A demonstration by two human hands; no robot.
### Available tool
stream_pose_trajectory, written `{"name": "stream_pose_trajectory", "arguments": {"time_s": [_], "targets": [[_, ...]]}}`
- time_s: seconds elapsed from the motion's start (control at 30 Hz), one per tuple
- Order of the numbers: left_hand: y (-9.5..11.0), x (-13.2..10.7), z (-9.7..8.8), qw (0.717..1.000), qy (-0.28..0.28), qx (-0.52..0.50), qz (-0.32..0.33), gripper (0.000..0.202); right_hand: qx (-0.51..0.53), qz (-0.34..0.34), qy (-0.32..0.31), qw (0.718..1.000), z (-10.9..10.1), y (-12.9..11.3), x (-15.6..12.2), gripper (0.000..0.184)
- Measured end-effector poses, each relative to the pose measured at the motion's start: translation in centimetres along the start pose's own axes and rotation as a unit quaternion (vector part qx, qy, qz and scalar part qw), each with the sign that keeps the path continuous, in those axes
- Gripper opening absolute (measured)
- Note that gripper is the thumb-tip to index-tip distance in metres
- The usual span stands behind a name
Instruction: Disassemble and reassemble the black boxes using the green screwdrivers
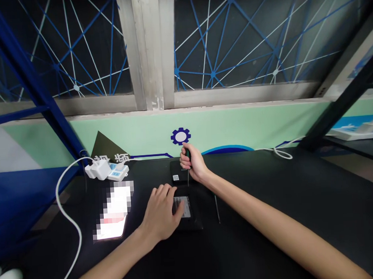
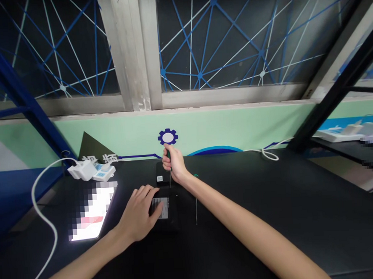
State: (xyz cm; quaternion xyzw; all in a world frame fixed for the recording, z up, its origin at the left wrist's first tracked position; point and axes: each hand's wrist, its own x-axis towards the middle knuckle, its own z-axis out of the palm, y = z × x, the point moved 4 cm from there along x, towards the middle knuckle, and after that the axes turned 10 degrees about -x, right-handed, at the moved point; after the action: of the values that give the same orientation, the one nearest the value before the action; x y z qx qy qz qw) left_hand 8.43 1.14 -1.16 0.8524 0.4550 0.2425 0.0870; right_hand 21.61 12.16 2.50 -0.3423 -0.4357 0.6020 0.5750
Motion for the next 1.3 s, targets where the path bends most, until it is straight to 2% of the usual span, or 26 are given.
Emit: {"name": "stream_pose_trajectory", "arguments": {"time_s": [0.13,0.27,0.43,0.77,1.0,1.3], "targets": [[0.1,-0.1,-0.2,1.0,-0.001,-0.004,0.002,0.031,0.016,-0.019,0.056,0.998,-1.0,0.7,0.6,0.038],[0.1,-0.1,-0.3,1.0,0.002,-0.008,0.009,0.031,0.032,-0.016,0.065,0.997,-1.5,1.1,0.9,0.041],[0.1,-0.1,-0.3,1.0,0.002,-0.02,0.015,0.031,0.055,0.019,0.074,0.996,-1.6,1.3,1.0,0.041],[-0.1,-0.3,-0.6,0.998,0.031,-0.041,0.046,0.03,0.075,0.119,0.161,0.977,-3.3,2.7,1.6,0.036],[0.0,-0.4,-1.0,0.996,0.049,-0.04,0.068,0.032,0.084,0.181,0.15,0.968,-3.1,2.9,1.3,0.032],[0.1,-0.5,-1.1,0.996,0.035,-0.052,0.059,0.028,0.067,0.177,0.147,0.971,-2.9,3.4,1.0,0.032]]}}
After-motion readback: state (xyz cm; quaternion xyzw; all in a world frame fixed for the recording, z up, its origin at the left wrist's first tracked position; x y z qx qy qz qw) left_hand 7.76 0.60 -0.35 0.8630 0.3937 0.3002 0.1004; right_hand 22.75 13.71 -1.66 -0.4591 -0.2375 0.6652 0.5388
